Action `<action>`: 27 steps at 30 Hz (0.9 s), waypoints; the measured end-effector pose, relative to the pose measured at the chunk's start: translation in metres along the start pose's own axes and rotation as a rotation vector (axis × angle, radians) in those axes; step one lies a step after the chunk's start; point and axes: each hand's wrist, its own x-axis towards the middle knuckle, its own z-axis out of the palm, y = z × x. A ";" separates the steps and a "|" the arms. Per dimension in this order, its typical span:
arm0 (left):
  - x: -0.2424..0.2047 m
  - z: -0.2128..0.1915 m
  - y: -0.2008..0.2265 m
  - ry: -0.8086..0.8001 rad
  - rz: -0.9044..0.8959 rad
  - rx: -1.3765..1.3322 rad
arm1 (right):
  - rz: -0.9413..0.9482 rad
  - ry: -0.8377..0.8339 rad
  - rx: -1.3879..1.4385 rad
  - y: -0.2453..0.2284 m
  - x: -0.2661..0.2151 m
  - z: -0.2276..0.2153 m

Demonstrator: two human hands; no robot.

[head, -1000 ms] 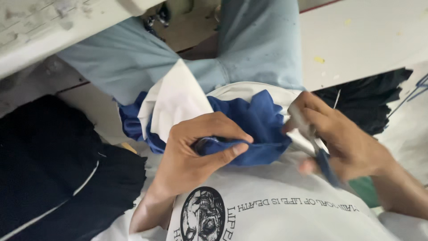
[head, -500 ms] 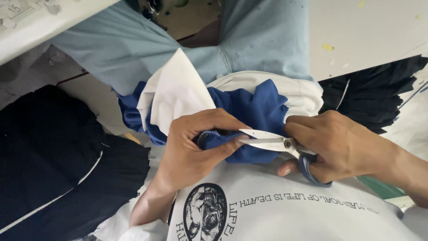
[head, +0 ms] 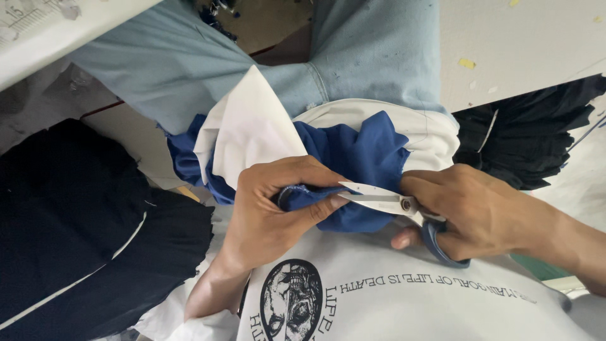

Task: The person uses scissors to trim the edges of a blue piece of fabric held in their lap. They repeatedly adjust the fabric and make small cuts along the seams and edges.

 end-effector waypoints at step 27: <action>-0.005 0.001 -0.014 -0.003 0.040 -0.030 | 0.124 -0.115 -0.006 -0.011 0.002 -0.002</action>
